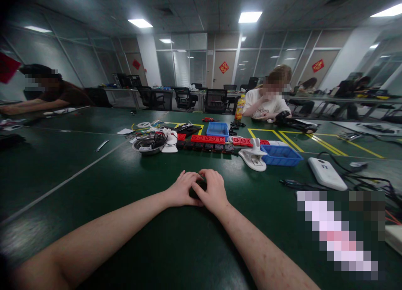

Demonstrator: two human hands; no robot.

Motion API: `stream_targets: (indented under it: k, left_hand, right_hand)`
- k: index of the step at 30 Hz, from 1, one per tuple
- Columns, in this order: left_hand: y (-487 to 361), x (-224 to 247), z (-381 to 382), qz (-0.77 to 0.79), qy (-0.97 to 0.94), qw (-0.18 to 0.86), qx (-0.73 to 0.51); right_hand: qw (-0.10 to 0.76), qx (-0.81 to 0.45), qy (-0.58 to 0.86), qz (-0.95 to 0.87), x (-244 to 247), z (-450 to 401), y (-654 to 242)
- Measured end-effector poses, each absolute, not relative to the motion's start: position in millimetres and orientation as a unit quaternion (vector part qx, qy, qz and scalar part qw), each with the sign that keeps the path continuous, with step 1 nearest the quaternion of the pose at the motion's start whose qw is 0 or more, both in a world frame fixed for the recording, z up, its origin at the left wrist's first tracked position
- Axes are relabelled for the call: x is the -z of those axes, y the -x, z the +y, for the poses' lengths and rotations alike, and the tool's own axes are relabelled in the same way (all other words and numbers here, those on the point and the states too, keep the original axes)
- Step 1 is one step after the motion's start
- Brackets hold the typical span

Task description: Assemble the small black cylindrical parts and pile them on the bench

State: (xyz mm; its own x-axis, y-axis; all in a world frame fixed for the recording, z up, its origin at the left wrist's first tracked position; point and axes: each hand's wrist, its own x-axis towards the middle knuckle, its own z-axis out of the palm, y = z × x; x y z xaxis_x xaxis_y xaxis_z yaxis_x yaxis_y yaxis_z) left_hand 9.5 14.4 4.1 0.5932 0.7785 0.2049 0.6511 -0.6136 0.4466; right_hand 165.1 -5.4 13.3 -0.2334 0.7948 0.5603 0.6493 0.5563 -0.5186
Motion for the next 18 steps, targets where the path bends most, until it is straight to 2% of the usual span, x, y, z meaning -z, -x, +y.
stream_targets:
  k: [7,18]
  left_hand:
    - [-13.1,-4.0,11.0,0.433,-0.870,0.116,-0.206]
    - [-12.1,-7.1,14.0,0.411,-0.875,0.147,-0.210]
  right_hand:
    - [0.349,-0.054,0.527,-0.773,-11.2,-6.1,-160.1]
    - [0.378,-0.106,0.442,-0.807,-12.3,-7.2,-162.5]
